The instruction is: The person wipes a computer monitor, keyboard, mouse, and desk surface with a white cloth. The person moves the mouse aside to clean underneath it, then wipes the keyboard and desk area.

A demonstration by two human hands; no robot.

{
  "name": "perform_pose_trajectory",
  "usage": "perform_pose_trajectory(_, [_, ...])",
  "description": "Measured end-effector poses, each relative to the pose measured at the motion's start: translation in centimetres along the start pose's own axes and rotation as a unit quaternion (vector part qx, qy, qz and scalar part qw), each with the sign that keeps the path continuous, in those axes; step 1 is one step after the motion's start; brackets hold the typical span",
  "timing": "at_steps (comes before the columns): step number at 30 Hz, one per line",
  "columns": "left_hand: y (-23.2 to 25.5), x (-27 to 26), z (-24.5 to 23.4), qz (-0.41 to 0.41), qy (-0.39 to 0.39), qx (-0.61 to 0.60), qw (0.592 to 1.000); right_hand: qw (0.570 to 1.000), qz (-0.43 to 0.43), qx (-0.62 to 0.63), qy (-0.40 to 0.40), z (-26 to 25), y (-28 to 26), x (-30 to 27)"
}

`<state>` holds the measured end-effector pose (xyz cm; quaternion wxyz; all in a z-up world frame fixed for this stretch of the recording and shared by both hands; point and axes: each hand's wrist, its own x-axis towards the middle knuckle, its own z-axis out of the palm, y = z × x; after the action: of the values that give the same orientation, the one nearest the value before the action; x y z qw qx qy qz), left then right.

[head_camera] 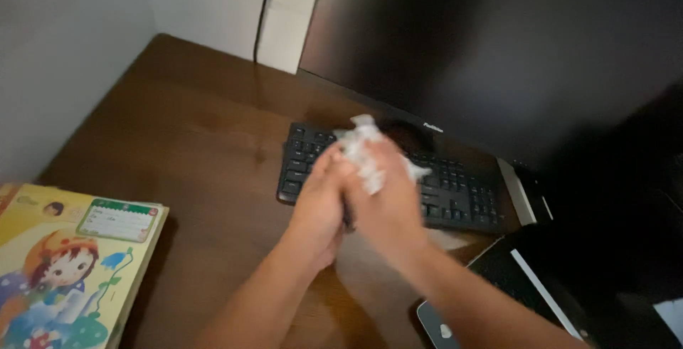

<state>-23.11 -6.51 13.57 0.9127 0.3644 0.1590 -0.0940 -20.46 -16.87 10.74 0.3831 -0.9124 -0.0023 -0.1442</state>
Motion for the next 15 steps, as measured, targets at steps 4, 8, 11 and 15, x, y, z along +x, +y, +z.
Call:
perform_pose_trajectory(4, [-0.8,1.9,-0.5,0.020,-0.020,0.027,0.999,0.989,-0.147,-0.005,-0.031,-0.5,-0.6,0.7])
perform_pose_trajectory(8, [-1.6,2.2,-2.4,0.080,-0.058,0.319,0.943,0.953,0.241,0.185,0.017,-2.0,-3.0,2.5])
perform_pose_trajectory(11, [-0.1,0.3,-1.1,0.015,-0.044,0.299,0.953,0.837,0.423,0.347,0.013,-2.9,-2.3,3.3])
perform_pose_trajectory(15, [0.6,-0.9,0.3,-0.110,0.040,-0.008,0.993,0.774,0.438,0.451,0.071,-1.8,-0.3,2.0])
